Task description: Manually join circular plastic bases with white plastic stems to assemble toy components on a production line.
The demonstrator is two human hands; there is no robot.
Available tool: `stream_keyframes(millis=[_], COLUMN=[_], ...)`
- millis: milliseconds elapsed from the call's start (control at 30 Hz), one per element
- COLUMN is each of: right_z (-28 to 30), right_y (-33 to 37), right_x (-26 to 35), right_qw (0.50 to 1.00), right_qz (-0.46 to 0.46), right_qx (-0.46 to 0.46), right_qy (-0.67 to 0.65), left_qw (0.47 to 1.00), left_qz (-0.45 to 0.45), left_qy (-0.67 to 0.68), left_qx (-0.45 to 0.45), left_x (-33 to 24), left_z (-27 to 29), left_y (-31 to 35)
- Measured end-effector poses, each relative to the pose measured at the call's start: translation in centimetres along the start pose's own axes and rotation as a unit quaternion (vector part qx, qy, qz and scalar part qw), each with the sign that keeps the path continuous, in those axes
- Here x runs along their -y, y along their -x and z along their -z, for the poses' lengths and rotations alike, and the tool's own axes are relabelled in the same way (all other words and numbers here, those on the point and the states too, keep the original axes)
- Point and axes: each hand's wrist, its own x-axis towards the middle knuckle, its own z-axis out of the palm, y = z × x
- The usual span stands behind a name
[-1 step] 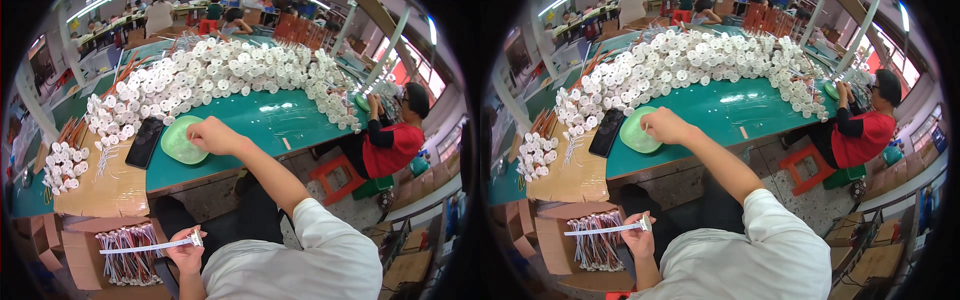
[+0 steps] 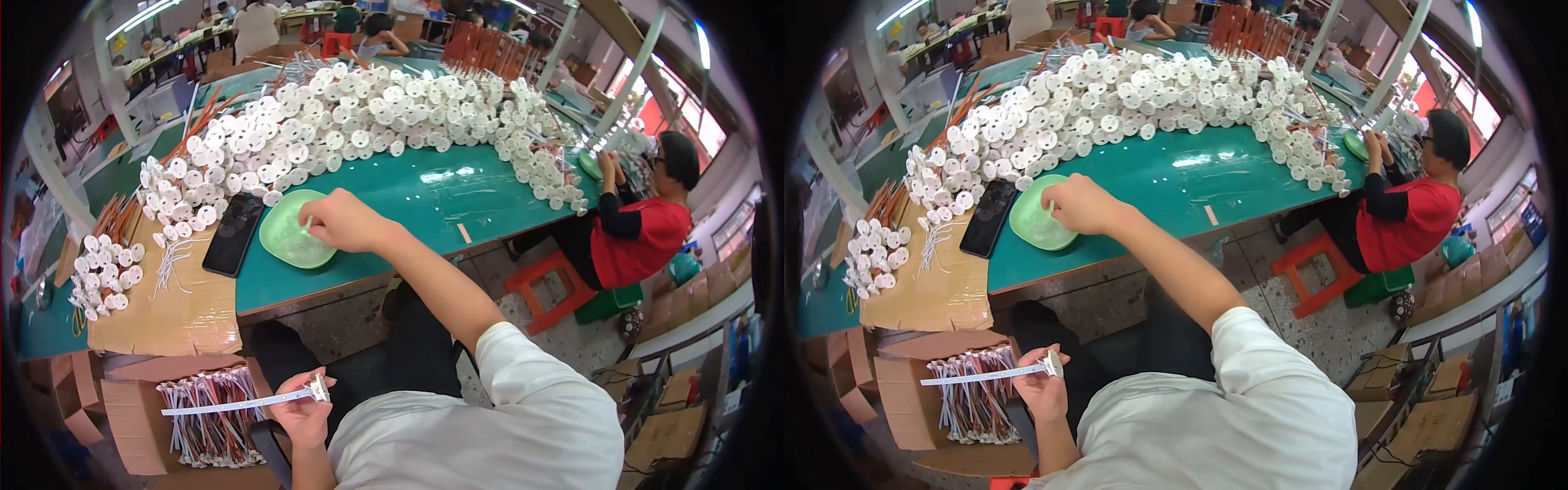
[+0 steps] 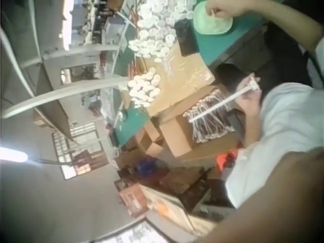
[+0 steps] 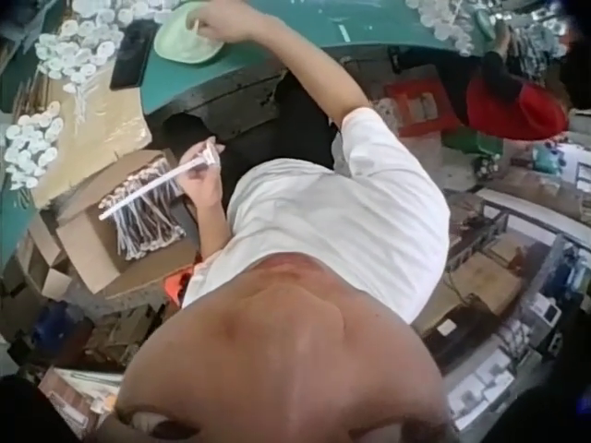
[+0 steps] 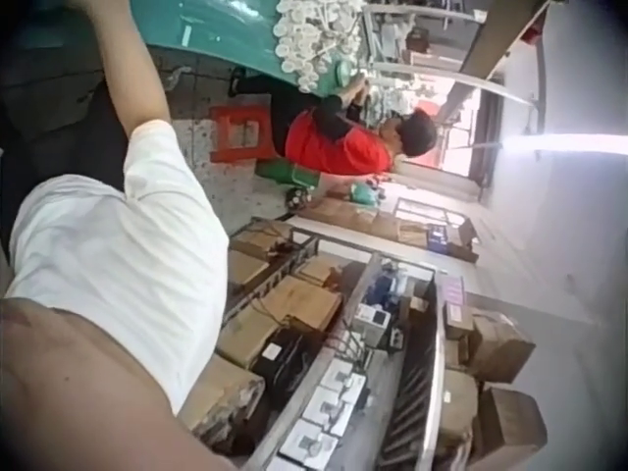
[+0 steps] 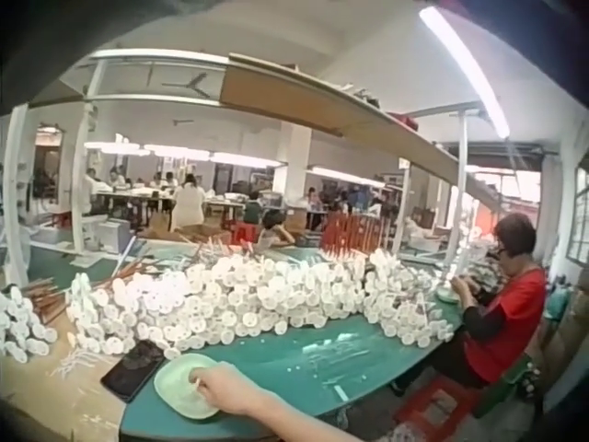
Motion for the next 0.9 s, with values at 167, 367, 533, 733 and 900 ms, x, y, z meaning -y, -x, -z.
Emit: stream_keyframes(millis=[167, 367, 533, 733, 900], right_z=[-0.2, 1.3, 1.9, -1.9, -8.1], right_y=[-0.6, 0.9, 2.3, 14.1, 18.4], right_x=[-1.9, -2.0, 0.1, 11.6, 14.9], right_qw=[1.000, 0.988, 0.905, 0.913, 0.948], right_qz=[-0.010, -0.068, -0.114, -0.114, 0.143], right_qx=[0.012, -0.073, -0.091, -0.225, -0.167], right_qy=[0.011, -0.118, -0.399, -0.322, -0.230], left_qw=[0.999, 0.998, 0.999, 0.983, 0.960], left_qz=[0.007, 0.041, 0.019, -0.067, -0.090], left_qy=[-0.033, -0.030, -0.028, 0.141, 0.263], left_qx=[0.016, 0.026, 0.020, -0.102, -0.019], left_x=[-0.1, -0.7, -1.4, -1.3, -2.8], left_z=[-1.5, -2.9, -2.4, -4.8, -5.5], left_y=[0.2, 1.2, 2.1, -1.3, -2.7])
